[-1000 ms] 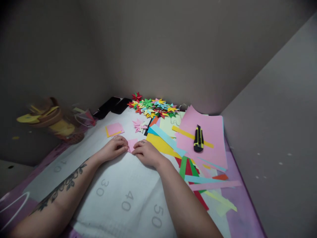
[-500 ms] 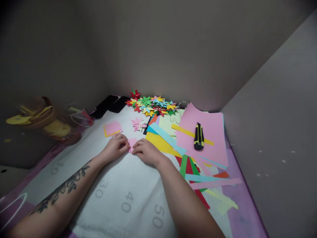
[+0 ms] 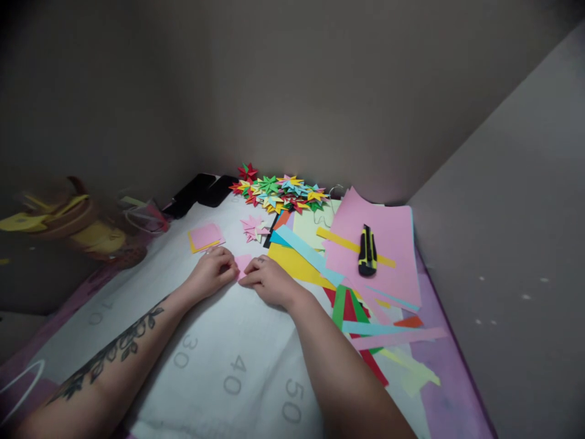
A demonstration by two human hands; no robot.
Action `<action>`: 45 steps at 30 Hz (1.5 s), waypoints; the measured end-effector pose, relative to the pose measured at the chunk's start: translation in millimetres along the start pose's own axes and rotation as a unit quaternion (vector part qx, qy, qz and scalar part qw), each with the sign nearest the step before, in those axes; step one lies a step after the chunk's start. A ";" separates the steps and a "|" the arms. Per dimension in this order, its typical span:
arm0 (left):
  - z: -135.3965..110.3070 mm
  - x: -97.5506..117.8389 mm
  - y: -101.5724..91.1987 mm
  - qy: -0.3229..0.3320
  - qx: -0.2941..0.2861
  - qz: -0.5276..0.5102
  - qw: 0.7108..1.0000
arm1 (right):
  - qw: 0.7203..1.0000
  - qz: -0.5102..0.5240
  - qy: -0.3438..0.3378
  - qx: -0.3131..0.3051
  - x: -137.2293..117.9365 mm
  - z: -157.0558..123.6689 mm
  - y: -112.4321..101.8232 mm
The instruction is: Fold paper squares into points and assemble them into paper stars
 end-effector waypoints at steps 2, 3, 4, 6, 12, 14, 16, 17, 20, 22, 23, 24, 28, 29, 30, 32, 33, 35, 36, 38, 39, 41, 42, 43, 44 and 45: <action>0.3 -0.3 0.5 -0.004 -0.001 -0.001 1.000 | 1.000 -0.001 0.002 0.000 -0.4 0.1 0.1; 0.4 -0.5 0.9 -0.006 -0.002 -0.001 1.000 | 1.000 -0.001 0.003 0.000 -0.5 0.1 0.2; 0.5 -0.8 1.4 -0.007 -0.003 -0.001 1.000 | 1.000 0.000 0.003 0.001 -0.5 0.0 0.2; 0.3 -1.5 2.1 -0.011 -0.002 0.000 1.000 | 1.000 0.003 0.005 0.002 -0.2 -0.3 0.2; -1.8 -1.3 2.0 -0.022 0.010 0.004 1.000 | 1.000 0.012 0.005 0.003 -0.4 -0.4 -0.2; -1.8 -0.2 2.0 -0.022 0.011 0.007 1.000 | 1.000 0.006 0.004 0.003 -1.5 -0.2 -0.6; -1.5 0.3 2.4 -0.023 0.011 0.010 1.000 | 1.000 -0.006 0.004 0.000 -3.4 0.0 -0.7; -1.4 0.1 2.7 -0.024 0.011 0.011 1.000 | 1.000 -0.014 0.004 -0.003 -4.7 0.1 -0.5; -1.8 -3.4 3.1 -0.033 0.009 0.010 0.999 | 0.999 -0.047 0.010 -0.014 -9.2 0.3 1.2; -3.1 -8.3 1.8 -0.041 0.007 0.006 0.999 | 0.997 -0.076 0.021 -0.018 -12.0 0.7 3.2; -4.1 -11.2 0.5 -0.044 0.006 0.003 0.999 | 0.995 -0.091 0.030 -0.019 -13.0 1.1 4.4; -5.2 -14.2 -1.0 -0.046 0.007 -0.001 0.999 | 0.993 -0.107 0.040 -0.019 -13.9 1.6 5.8; -8.9 -23.2 -6.4 -0.043 0.006 -0.009 0.999 | 0.984 -0.158 0.080 -0.024 -15.9 5.0 13.1; -9.5 -24.4 -6.9 -0.043 0.005 -0.008 0.999 | 0.982 -0.165 0.087 -0.026 -16.2 6.0 15.1; -9.9 -25.2 -7.1 -0.043 0.005 -0.006 0.999 | 0.981 -0.168 0.093 -0.027 -16.2 6.8 16.6; -10.3 -25.5 -7.0 -0.043 0.008 -0.005 0.999 | 0.982 -0.159 0.101 -0.017 -15.2 7.8 17.4; -10.3 -25.0 -6.8 -0.040 0.009 -0.007 0.999 | 0.984 -0.144 0.100 -0.004 -14.4 7.8 16.3; -10.4 -24.1 -6.6 -0.033 0.012 -0.012 0.999 | 0.990 -0.098 0.088 0.043 -12.1 6.7 9.9; -10.5 -23.9 -6.6 -0.031 0.014 -0.015 0.999 | 0.992 -0.071 0.077 0.074 -10.6 5.5 5.2; -10.7 -24.0 -6.7 -0.029 0.014 -0.020 0.999 | 0.988 -0.042 0.059 0.136 -6.2 2.4 -4.4; -10.8 -24.2 -7.0 -0.029 0.014 -0.023 0.999 | 0.986 -0.042 0.051 0.151 -4.2 1.4 -7.0; -11.0 -24.0 -7.7 -0.027 0.015 -0.027 0.999 | 0.986 -0.053 0.033 0.152 -1.8 1.0 -8.1; -11.0 -23.6 -8.2 -0.026 0.016 -0.029 0.999 | 0.988 -0.059 0.023 0.143 -1.6 1.3 -7.0; -11.1 -23.3 -8.7 -0.025 0.018 -0.032 0.999 | 0.989 -0.064 0.014 0.134 -1.9 1.7 -5.6; -11.2 -23.0 -9.1 -0.024 0.021 -0.035 0.999 | 0.990 -0.067 0.005 0.126 -2.8 2.0 -4.3; -11.3 -23.0 -9.3 -0.025 0.024 -0.038 0.999 | 0.990 -0.070 -0.004 0.121 -4.0 2.1 -3.1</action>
Point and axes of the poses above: each hand's wrist, its own z-axis towards the middle knuckle, its own y-axis out of the palm, x = y × z, the point moved 6 cm from there along z, towards the middle knuckle, and after that the axes turned 9 degrees about y, right-handed, at the moved point
